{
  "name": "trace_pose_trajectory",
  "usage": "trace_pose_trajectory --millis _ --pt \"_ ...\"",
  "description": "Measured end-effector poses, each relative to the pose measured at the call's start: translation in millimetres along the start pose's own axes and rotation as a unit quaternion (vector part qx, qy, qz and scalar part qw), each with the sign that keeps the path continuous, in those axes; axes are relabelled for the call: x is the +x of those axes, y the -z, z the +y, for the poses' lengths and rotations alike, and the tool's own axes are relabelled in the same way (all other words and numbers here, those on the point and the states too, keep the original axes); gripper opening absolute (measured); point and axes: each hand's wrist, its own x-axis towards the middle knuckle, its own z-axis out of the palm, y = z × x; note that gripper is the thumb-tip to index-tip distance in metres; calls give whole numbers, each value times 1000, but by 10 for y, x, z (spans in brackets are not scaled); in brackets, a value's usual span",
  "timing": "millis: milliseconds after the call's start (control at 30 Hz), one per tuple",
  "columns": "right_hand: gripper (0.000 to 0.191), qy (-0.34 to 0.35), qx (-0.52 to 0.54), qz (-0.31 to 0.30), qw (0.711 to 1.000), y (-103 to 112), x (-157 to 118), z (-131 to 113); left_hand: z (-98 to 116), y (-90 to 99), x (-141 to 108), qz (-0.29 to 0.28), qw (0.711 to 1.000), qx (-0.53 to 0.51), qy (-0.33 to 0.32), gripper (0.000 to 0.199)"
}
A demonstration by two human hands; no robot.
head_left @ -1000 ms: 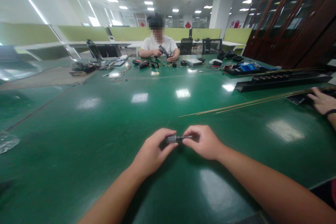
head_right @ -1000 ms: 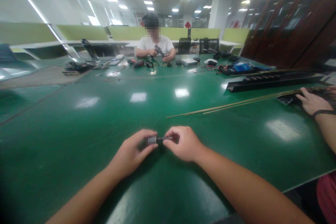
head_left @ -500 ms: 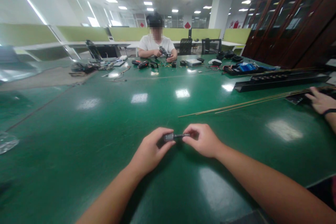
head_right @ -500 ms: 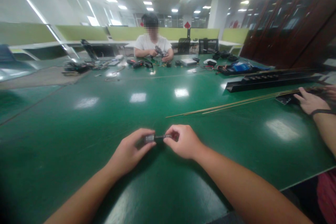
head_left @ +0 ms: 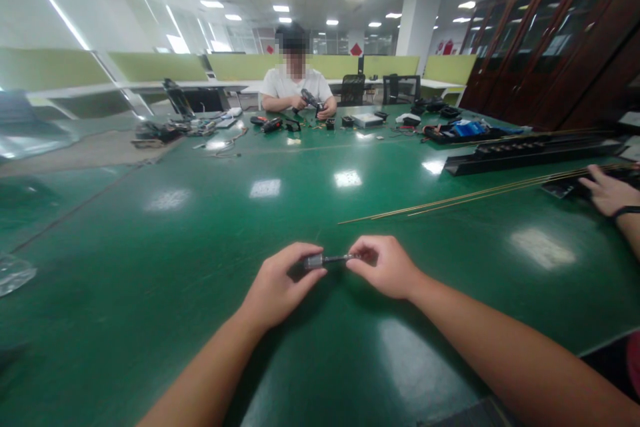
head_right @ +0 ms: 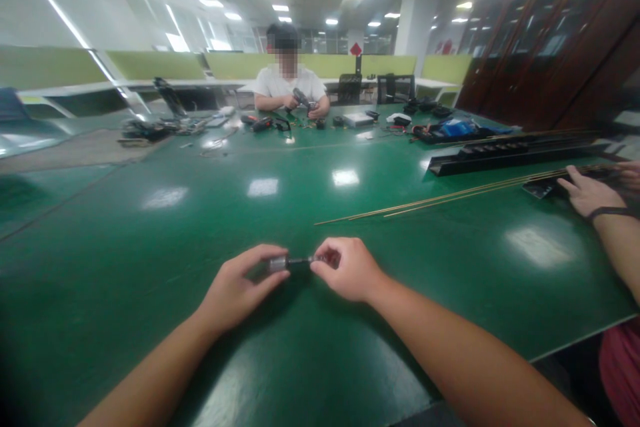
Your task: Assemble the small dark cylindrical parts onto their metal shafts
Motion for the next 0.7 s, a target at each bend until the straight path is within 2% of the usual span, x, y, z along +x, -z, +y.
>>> trace_pose_trajectory --millis 167,233,333,400,500,567,600,700 --pt "10 -7 48 0 999 25 7 10 -29 78 -6 30 999 -3 10 30" --pt "12 -11 91 -34 995 19 3 27 -63 114 -8 64 997 9 34 31" --pt "14 -14 123 -97 988 -14 -5 54 -109 132 14 114 987 -6 112 39" --pt "14 -7 110 -119 987 -43 -7 69 -114 116 57 161 967 -85 177 49" --pt "16 11 87 -124 988 -71 -5 79 -64 123 136 241 907 -244 244 62" --pt "16 15 74 -120 990 -78 -4 77 -5 209 146 263 883 -291 258 63" --pt "16 16 67 -120 990 -79 -4 74 25 285 121 263 883 -285 264 62" --pt "17 17 48 -128 991 -86 -9 64 89 617 -106 246 906 -144 311 53"
